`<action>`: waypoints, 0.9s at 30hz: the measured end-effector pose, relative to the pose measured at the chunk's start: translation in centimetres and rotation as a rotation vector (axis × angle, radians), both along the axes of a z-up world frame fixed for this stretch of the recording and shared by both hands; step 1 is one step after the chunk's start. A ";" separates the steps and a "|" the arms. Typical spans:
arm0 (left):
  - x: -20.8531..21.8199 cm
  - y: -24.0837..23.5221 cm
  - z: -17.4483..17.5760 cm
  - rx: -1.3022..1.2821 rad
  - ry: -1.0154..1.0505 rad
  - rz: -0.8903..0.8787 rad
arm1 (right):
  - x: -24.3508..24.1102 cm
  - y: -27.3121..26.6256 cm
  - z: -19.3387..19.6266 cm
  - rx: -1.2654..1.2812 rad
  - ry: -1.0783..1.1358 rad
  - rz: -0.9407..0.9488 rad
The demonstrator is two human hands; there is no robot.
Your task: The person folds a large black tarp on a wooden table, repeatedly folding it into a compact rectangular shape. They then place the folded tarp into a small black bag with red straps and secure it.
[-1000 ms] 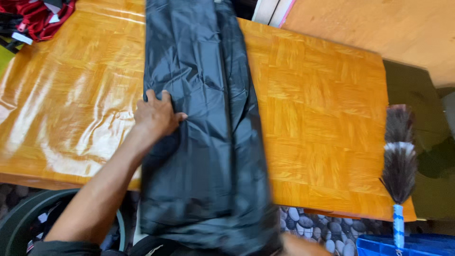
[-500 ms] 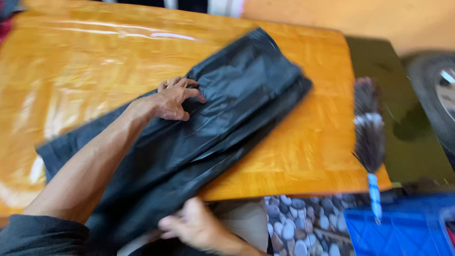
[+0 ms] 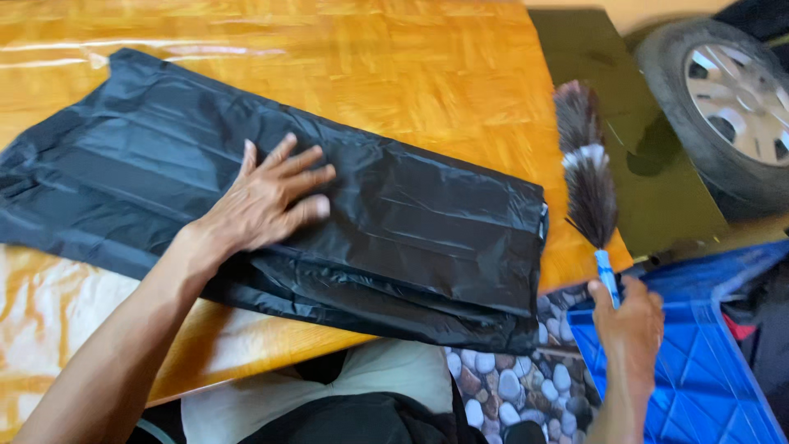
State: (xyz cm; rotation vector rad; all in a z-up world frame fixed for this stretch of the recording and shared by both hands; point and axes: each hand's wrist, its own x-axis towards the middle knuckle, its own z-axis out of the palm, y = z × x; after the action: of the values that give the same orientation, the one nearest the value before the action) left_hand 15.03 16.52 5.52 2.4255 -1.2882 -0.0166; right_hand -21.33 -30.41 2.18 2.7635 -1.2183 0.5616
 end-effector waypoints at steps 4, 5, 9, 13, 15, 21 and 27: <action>-4.5 5.9 0.6 0.031 0.008 -0.256 | 2.4 0.3 -0.8 0.235 0.081 -0.050; -5.6 7.1 -0.1 0.072 -0.052 -0.296 | 3.1 1.0 -0.7 0.270 0.052 -0.066; -7.6 6.9 -3.2 0.117 -0.289 -0.158 | 3.6 2.2 0.1 0.142 0.019 -0.014; -8.0 1.7 -3.4 0.200 -0.402 0.150 | 5.3 8.7 5.1 0.214 -0.243 0.031; -8.5 -1.8 -3.6 0.219 -0.387 0.216 | 6.3 13.9 7.5 0.140 -0.340 0.129; -9.2 -7.3 -2.0 0.197 -0.060 0.442 | 12.0 25.1 7.6 0.342 -0.305 0.878; -9.8 -4.2 2.3 0.343 0.119 0.430 | 14.1 18.0 3.5 0.189 0.340 0.655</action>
State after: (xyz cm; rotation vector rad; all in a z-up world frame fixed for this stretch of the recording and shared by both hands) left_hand 5.22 12.28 7.83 2.8951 -0.7385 -0.2795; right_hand -7.21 -12.44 5.65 3.2143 -0.2954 -0.0155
